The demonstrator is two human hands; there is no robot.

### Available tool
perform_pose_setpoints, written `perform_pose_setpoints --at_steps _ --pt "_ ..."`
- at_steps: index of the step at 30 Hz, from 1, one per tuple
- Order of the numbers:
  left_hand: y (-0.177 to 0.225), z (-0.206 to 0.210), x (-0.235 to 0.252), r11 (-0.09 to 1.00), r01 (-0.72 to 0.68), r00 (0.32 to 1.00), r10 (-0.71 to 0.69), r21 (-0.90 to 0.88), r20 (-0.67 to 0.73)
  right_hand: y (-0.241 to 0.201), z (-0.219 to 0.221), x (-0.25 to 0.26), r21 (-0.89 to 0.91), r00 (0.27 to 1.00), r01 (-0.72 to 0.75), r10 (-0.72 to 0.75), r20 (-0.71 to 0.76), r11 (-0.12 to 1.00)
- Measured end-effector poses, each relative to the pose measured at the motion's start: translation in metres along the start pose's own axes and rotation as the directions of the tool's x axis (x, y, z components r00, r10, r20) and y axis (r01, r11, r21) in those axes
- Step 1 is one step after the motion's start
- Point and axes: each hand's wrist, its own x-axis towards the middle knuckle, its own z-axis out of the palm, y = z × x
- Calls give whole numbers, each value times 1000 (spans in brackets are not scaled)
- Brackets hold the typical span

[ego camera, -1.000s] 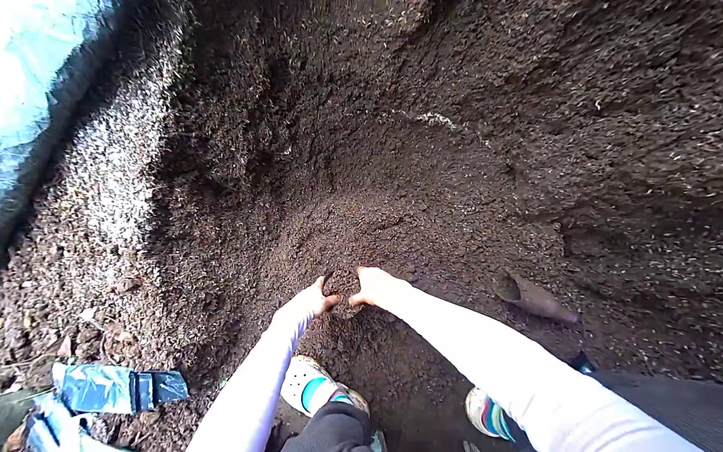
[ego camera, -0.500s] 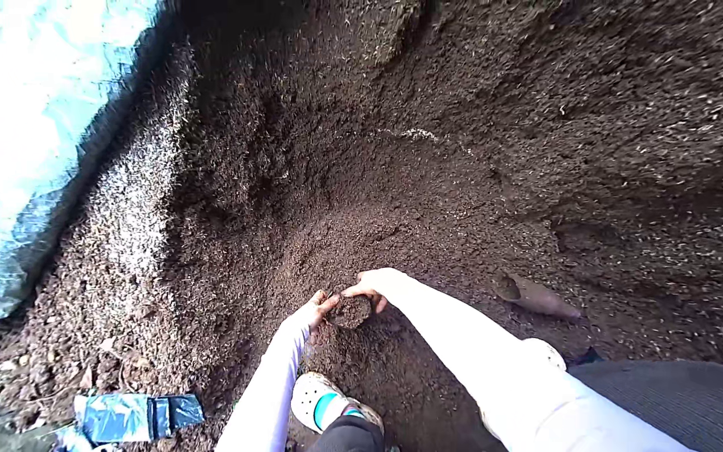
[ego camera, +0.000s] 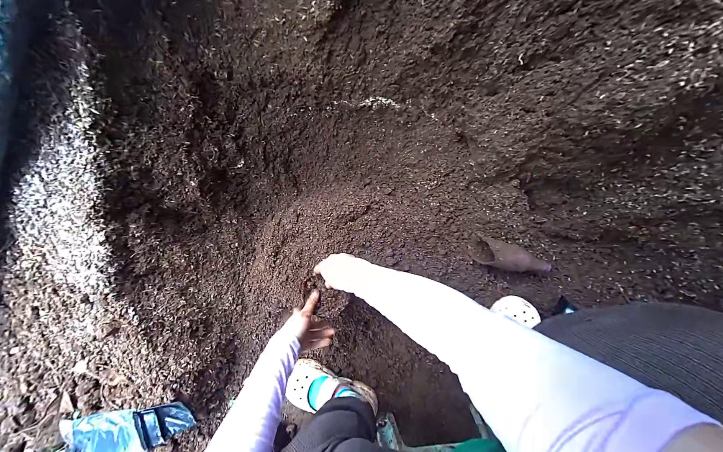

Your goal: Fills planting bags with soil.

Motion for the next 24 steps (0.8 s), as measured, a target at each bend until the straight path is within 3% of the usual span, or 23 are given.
perform_pose_setpoints --at_steps 1,2,3,5,10,14,16,19,22,24 --pt "-2 10 -5 981 54 998 -47 -184 45 -26 -27 -12 128 978 -161 142 151 979" --pt "0 20 -5 936 59 998 -49 -347 38 -34 -34 -16 177 973 -194 166 160 965" --pt "3 26 -3 883 39 999 -36 -468 16 -34 -35 -15 185 978 -180 155 142 966" --pt "7 32 3 845 -2 999 -20 -535 -36 -35 -30 -13 157 987 -147 133 92 977" --pt "10 28 1 925 12 996 -46 -379 -80 -52 -46 -31 88 995 -92 88 52 992" --pt "8 13 -8 999 37 999 -37 15 -20 2 -63 8 175 991 76 -94 97 982" --pt "6 0 -11 997 32 999 -32 69 -2 16 -99 19 283 993 -39 5 119 958" --pt "-5 -14 -11 991 -66 996 71 114 -47 54 -104 49 282 975 -155 193 -113 947" --pt "-13 -20 -13 992 -126 989 128 25 -74 80 -51 75 347 914 -255 342 -219 903" --pt "-20 -25 -12 990 -135 989 132 -42 -71 75 -15 74 353 919 -320 379 -111 879"
